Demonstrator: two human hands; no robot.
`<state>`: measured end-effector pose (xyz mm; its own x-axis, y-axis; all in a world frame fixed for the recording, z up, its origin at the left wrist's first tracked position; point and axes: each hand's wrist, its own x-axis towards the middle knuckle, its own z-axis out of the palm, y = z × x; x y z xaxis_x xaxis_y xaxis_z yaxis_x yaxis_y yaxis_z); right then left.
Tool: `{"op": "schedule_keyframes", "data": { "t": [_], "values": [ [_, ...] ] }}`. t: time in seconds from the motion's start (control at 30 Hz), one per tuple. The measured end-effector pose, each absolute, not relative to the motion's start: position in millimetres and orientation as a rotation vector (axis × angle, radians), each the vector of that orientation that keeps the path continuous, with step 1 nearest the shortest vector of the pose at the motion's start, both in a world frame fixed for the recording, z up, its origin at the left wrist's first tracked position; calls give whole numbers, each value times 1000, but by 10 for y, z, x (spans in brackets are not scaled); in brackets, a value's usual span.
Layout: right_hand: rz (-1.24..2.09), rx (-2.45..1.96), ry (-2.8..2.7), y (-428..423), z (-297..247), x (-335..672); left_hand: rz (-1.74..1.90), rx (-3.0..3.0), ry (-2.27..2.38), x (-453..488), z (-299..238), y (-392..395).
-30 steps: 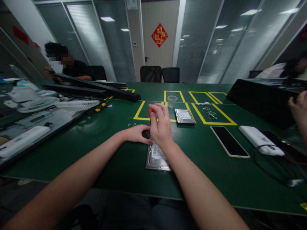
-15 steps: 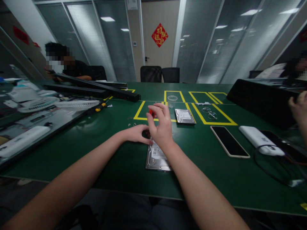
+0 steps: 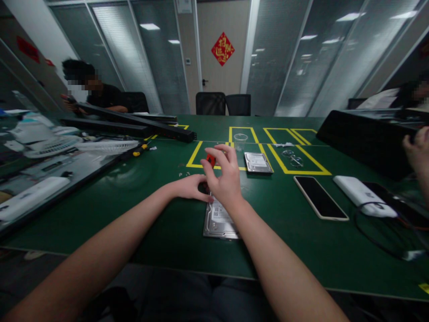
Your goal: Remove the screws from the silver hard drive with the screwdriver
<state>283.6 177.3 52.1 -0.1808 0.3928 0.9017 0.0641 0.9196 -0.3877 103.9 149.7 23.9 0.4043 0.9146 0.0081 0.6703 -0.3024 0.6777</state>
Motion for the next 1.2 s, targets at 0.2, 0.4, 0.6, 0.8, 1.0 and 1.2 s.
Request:
{"op": "schedule_keyframes", "data": {
  "t": [0.2,0.4,0.6,0.8,1.0,1.2],
  "values": [
    [324,-350,-1765,1777,512,2849,518,2100,1365,1036,225,1511],
    [317,-345,-1776,1804,499,2849,513,2102,1372,1038,220,1510],
    [320,-340,-1762,1790,505,2836,526,2101,1363,1037,200,1522],
    [329,-363,-1752,1787,502,2832,538,2094,1339,1037,198,1518],
    [340,-388,-1723,1787,501,2824,537,2092,1343,1041,213,1514],
    [328,-396,-1708,1803,484,2823,543,2074,1351,1049,228,1505]
  ]
}}
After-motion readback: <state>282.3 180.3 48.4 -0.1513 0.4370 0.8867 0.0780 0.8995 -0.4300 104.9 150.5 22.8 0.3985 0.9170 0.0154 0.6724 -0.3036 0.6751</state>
